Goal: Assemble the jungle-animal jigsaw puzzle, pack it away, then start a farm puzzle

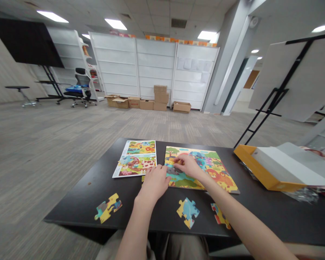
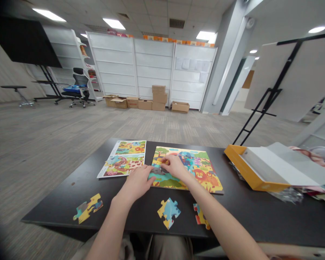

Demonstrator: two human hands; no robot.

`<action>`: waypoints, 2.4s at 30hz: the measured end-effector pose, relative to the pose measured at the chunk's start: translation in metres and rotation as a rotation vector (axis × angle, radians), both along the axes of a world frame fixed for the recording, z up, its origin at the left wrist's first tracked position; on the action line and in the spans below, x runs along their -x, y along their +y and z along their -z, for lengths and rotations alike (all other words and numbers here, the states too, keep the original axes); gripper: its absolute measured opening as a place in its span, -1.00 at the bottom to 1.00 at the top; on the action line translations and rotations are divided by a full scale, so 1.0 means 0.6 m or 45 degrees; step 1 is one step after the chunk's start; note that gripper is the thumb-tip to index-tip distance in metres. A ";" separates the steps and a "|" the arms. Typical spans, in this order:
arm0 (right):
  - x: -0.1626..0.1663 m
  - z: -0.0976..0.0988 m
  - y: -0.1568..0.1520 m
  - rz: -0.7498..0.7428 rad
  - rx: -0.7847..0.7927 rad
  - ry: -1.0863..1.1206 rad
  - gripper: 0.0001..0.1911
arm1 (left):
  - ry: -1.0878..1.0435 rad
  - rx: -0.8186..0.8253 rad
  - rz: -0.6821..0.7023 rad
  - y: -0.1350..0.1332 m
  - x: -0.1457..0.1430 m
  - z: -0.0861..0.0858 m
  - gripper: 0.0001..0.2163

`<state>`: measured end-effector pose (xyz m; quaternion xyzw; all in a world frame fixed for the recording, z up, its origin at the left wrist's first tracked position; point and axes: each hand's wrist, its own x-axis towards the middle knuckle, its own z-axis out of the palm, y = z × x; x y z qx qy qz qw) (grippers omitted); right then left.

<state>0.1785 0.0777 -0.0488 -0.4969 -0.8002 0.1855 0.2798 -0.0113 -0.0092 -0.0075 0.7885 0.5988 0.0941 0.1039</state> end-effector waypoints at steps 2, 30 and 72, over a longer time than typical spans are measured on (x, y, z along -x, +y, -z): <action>-0.001 0.000 -0.002 -0.020 -0.069 -0.096 -0.89 | 0.015 -0.001 -0.011 0.000 0.000 -0.001 -0.70; -0.009 -0.012 -0.031 -0.304 -0.211 -0.241 -0.82 | 0.026 0.004 -0.005 0.001 -0.011 0.009 -0.67; 0.006 0.002 -0.027 -0.335 -0.285 -0.349 -0.70 | -0.156 0.071 -0.049 0.068 -0.003 0.020 -0.66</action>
